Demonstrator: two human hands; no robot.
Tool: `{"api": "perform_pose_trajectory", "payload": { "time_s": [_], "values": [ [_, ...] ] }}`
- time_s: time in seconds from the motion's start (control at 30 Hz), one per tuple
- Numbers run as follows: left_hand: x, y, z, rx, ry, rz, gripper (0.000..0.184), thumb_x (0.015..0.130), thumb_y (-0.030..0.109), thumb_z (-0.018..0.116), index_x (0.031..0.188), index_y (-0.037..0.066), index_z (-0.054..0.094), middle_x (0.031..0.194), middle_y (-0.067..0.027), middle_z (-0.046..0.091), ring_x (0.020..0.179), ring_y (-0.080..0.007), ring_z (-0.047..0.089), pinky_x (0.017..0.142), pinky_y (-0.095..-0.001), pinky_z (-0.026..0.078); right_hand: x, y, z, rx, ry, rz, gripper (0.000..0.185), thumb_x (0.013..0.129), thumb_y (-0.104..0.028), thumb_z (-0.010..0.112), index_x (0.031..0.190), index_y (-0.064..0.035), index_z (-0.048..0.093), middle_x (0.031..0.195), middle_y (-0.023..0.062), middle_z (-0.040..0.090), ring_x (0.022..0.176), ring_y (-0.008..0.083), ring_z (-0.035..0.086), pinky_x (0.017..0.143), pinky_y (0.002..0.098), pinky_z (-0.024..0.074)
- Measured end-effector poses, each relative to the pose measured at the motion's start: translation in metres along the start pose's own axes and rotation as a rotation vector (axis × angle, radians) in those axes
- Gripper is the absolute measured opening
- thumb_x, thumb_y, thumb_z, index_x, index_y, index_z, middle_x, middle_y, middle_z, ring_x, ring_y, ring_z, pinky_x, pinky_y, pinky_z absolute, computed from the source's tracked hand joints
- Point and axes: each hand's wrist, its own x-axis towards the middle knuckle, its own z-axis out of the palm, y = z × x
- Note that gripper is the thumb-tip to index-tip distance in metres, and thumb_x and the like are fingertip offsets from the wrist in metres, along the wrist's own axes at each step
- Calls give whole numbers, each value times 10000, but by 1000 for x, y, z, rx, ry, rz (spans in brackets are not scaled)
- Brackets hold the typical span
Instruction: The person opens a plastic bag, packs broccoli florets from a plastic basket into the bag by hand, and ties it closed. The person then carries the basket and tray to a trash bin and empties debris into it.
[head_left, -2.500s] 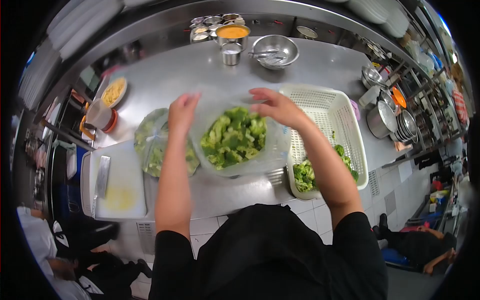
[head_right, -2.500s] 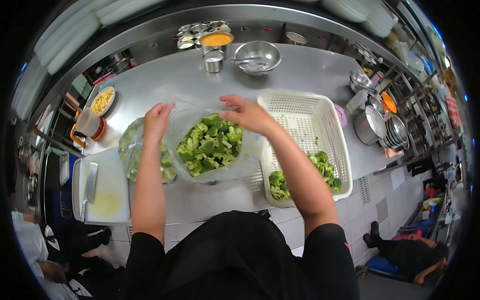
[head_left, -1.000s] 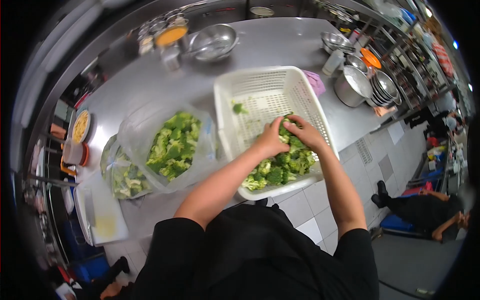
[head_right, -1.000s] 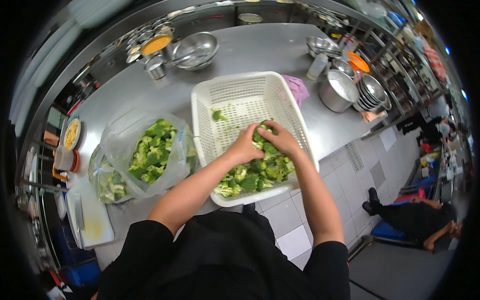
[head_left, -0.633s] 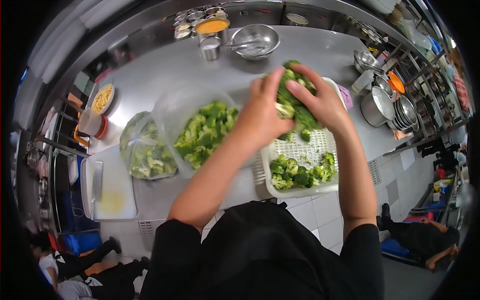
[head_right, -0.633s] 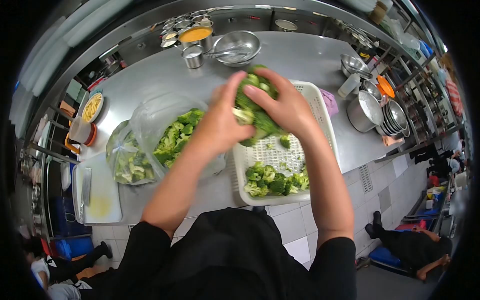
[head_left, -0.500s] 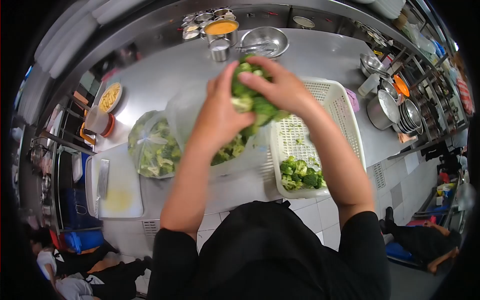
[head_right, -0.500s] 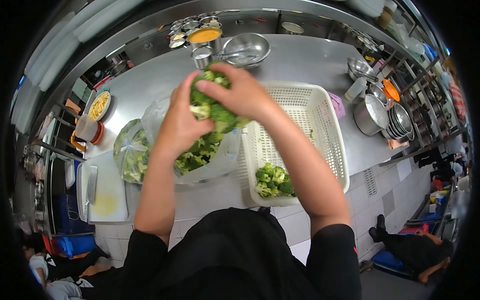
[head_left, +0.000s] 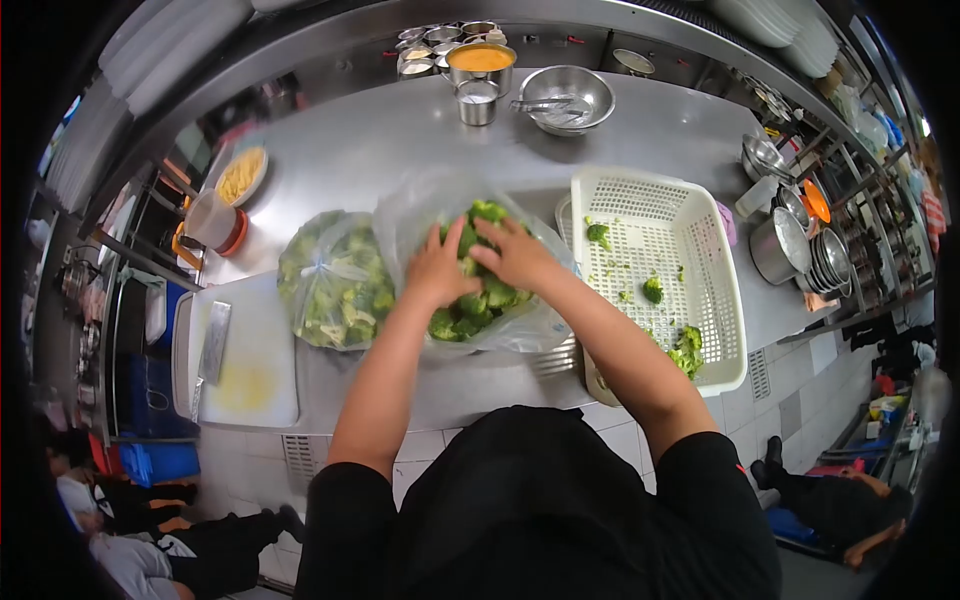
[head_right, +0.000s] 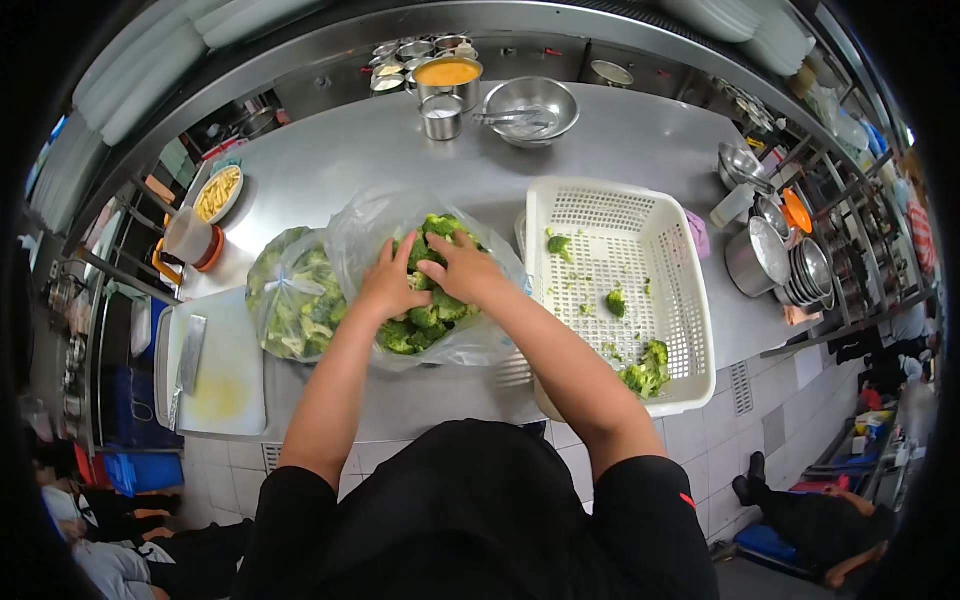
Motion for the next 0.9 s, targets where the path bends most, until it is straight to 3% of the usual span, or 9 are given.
{"api": "perform_pose_trajectory", "payload": {
  "time_s": [0.23,0.33,0.4,0.47,0.57,0.63,0.8,0.87,0.9],
  "values": [
    [-32,13,-49,-169,113,48,923,745,375,802,1516,207,324,1512,-204,367,1335,-409,443,1072,-434,406,-66,5,-73,13,135,-175,506,921,-380,612,1354,-127,538,1330,173,558,1138,358,595,965,450,475],
    [-29,4,-61,-139,418,205,805,784,349,778,1467,156,400,1429,-177,461,1266,-386,497,1043,-460,417,-87,16,-76,-38,128,-370,472,892,-373,654,1255,-73,607,1194,140,631,1093,327,607,950,443,470],
    [-21,-1,-68,-11,900,159,675,819,320,748,1397,96,481,1368,-178,493,1210,-382,520,1020,-465,425,-106,9,-77,-155,-174,-488,494,867,-415,676,1250,-109,617,1157,108,631,1076,293,613,980,446,430],
    [0,-12,-64,-21,907,112,756,820,408,734,1432,63,455,1440,-218,442,1251,-403,498,1039,-456,418,-115,15,-55,-300,-149,-554,447,883,-387,650,1246,-128,623,1144,95,626,1060,274,618,990,451,409],
    [45,-38,-32,-331,499,-244,856,773,495,745,1444,59,441,1460,-237,431,1250,-428,494,1022,-469,422,-119,27,-26,-567,-94,-555,358,910,-297,588,1236,-154,630,1131,70,613,1023,243,627,985,455,389],
    [80,-71,-2,-208,182,-147,610,798,404,764,1252,21,624,1296,-198,611,1117,-317,609,931,-406,481,-115,30,-25,-685,-64,-489,327,921,-235,552,1229,-162,632,1132,59,605,1003,230,631,970,455,389],
    [91,-66,-20,-589,320,-99,372,807,302,762,993,-18,723,932,-156,735,863,-191,665,793,-314,489,-91,27,-59,-549,21,-464,171,815,-132,559,913,-159,696,896,24,646,924,209,641,801,406,437],
    [101,-69,-44,-584,545,-14,473,813,438,708,951,-15,698,910,-236,694,845,-394,644,747,-442,493,-82,20,-74,-466,277,-564,98,768,-124,576,753,-153,669,777,14,631,868,212,631,744,391,444],
    [93,-62,-59,-582,548,-18,473,813,438,708,951,-15,698,910,-236,694,845,-394,644,747,-442,493,-81,8,-91,-441,313,-579,87,758,-122,584,728,-151,661,776,13,629,849,215,624,734,388,442]
  ]
}}
